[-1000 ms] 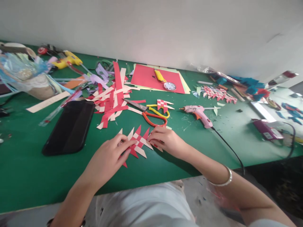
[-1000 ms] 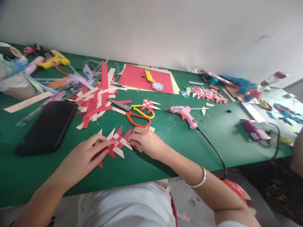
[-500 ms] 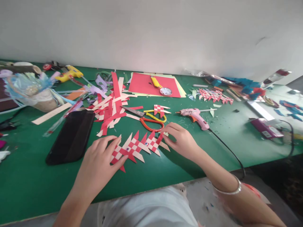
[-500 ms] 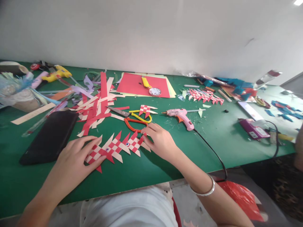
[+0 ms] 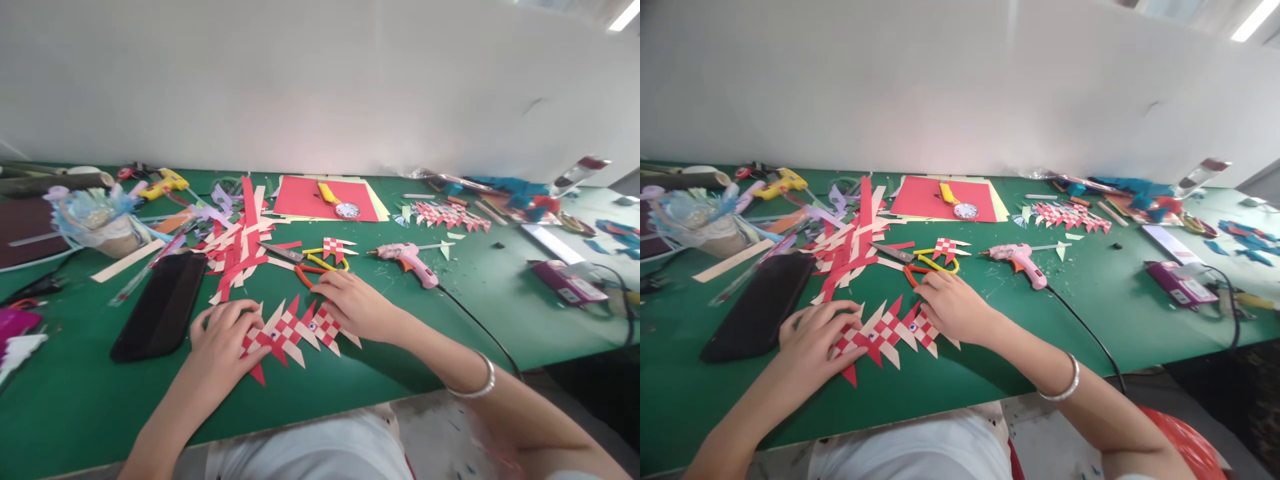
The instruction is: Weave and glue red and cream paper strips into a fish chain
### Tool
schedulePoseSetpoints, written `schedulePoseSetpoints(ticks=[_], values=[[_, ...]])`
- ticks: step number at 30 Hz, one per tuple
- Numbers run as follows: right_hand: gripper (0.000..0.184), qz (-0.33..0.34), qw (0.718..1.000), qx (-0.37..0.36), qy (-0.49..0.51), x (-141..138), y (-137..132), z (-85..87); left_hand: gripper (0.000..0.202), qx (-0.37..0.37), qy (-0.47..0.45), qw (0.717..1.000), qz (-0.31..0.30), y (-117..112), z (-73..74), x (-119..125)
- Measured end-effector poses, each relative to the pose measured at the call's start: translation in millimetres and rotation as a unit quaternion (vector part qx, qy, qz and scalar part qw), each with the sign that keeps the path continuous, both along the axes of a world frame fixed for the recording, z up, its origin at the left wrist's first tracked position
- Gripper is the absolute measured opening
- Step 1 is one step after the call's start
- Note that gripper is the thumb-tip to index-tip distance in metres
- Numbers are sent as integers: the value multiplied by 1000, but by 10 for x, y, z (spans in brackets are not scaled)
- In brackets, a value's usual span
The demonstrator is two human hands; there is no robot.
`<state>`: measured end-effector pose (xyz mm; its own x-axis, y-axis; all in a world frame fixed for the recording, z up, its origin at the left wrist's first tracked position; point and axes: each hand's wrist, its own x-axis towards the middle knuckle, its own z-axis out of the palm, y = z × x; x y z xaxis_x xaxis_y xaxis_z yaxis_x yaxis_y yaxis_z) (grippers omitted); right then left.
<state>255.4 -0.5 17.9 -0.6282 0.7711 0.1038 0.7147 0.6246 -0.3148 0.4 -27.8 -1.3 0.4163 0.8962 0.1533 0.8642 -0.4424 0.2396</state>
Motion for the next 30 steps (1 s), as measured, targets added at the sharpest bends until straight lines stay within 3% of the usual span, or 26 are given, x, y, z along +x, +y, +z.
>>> schedulePoseSetpoints(ticks=[5,10,15,20,26,30], values=[[34,54,995,-71,40,-140,188,84,10,25,5,999,-38,43,117,66],[29,93,982,-162,28,-254,281,192,15,-14,5,999,-52,128,174,123],[43,96,988,-101,-60,-352,217,134,13,22,-28,999,-4,121,229,74],[13,126,978,-92,-136,-438,137,90,14,29,-51,998,22,94,326,-4],[13,129,982,-133,-35,-379,241,93,11,50,-85,994,44,75,405,-55],[12,97,970,-203,96,-227,317,217,15,104,-193,971,91,51,485,-80]])
